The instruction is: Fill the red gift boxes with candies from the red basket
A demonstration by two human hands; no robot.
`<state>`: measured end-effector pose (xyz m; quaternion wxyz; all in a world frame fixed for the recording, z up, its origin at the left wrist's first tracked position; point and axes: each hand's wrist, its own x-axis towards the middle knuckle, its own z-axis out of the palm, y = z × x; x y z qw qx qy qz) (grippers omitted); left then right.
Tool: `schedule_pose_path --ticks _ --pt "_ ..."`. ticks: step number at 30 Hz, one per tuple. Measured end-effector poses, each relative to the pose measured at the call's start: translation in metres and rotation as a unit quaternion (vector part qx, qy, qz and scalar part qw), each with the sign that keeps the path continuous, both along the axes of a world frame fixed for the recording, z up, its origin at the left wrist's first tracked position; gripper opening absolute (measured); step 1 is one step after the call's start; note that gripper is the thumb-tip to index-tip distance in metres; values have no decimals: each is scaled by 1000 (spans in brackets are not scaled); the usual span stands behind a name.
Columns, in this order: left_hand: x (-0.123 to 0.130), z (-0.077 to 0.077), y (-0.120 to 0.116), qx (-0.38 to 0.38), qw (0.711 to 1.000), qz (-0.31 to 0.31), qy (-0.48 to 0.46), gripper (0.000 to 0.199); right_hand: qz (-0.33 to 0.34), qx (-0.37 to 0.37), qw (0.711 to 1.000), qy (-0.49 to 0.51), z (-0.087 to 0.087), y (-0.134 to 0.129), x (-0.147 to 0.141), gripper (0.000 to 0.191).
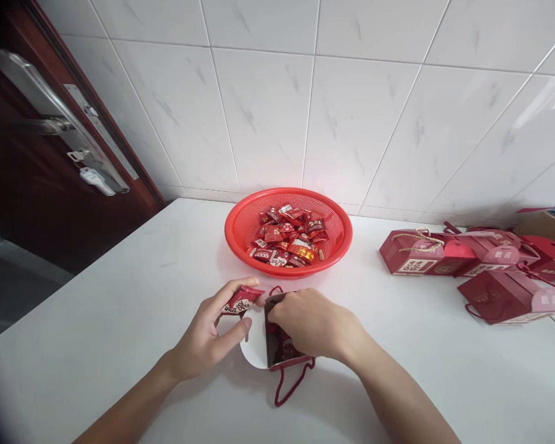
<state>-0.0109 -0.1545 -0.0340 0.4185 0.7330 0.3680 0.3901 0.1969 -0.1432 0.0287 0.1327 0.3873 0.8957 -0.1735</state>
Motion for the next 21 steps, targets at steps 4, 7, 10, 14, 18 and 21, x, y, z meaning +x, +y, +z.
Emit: schedule_pose_path --ticks 4,7,10,14,18,21 --pt "1 1 1 0 1000 0 -5 38 24 14 1000 -12 -1 -3 -7 20" --pt "0 1 1 0 1000 4 -8 38 18 21 999 -22 -1 -3 -11 17" --pt "0 0 2 -3 1000 5 -8 38 12 31 999 -38 -2 -3 -12 14" --pt "0 -1 1 -2 1000 -1 -9 38 6 54 996 -64 -7 -5 -17 17" --pt "0 0 0 1 1000 -1 -6 39 9 63 993 -100 -9 -7 -23 17" --pt "0 0 1 5 1000 -3 -6 39 0 70 991 -113 -6 -9 -26 19"
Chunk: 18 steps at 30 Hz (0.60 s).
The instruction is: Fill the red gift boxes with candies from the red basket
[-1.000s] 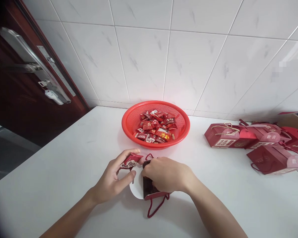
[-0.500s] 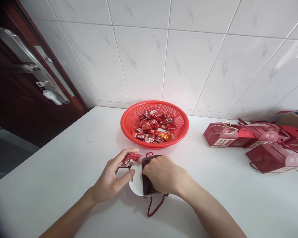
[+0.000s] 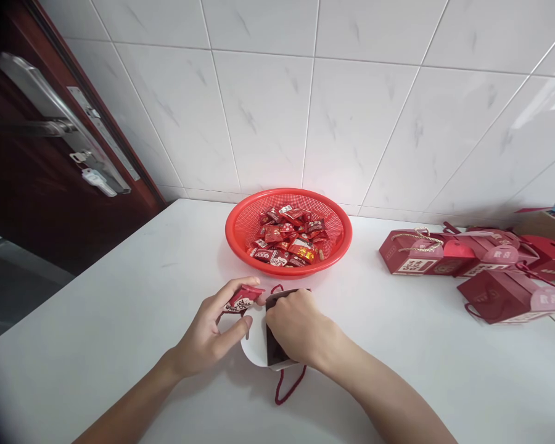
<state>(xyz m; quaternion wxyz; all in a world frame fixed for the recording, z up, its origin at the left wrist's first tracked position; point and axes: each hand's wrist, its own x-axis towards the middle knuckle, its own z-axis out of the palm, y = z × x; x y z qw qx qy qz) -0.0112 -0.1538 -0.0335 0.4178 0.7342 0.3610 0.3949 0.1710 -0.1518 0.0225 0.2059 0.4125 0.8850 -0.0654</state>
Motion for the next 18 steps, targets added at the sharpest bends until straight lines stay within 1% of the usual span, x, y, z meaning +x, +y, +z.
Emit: schedule_pose_path --ticks 5,11,18 --pt "0 -1 0 12 1000 -6 1 39 -25 28 999 -13 4 1 1 17" --pt "-1 -3 0 1 1000 0 7 37 27 6 1000 15 2 4 9 18" --pt "0 -1 1 19 1000 -7 10 39 -8 21 1000 -10 0 6 7 23"
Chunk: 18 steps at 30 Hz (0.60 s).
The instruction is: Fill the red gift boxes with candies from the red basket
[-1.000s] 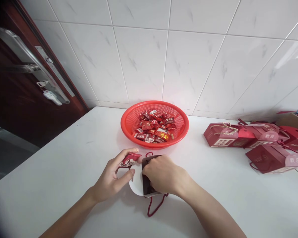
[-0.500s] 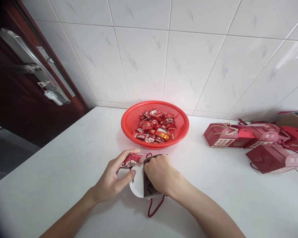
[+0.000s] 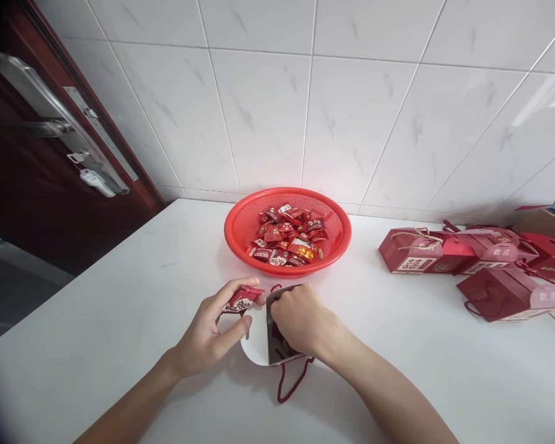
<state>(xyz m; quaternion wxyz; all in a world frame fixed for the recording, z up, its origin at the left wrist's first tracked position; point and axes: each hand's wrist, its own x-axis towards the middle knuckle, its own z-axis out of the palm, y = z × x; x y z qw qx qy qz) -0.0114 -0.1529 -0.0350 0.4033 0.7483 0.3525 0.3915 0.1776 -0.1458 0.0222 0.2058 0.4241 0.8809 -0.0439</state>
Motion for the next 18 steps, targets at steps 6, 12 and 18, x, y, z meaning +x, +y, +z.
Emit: schedule_pose_path --ticks 6,12,18 --pt "0 -2 1 -8 1000 2 -1 38 -4 5 1000 12 2 0 3 24" --pt "0 -5 1 -5 1000 -11 4 40 5 -21 1000 9 3 2 6 20" --pt "0 -5 2 -4 1000 -7 9 39 -35 -44 997 44 8 6 13 29"
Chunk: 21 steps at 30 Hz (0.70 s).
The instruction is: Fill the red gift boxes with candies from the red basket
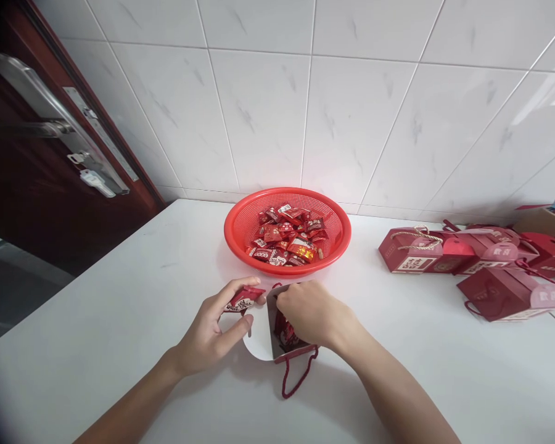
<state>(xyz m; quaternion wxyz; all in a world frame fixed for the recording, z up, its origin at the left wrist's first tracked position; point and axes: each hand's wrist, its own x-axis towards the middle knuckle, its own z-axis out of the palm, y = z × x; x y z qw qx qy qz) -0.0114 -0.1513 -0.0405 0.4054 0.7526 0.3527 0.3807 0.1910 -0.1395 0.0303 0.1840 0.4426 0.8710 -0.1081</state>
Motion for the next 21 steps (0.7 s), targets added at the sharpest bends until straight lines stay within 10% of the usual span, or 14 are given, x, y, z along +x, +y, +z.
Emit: schedule_pose_path --ticks 14,21 --pt "1 0 0 -8 1000 -8 -6 39 27 3 997 -73 -3 -6 -19 22" --pt "0 1 1 -5 1000 10 3 40 0 19 998 67 5 -2 2 13"
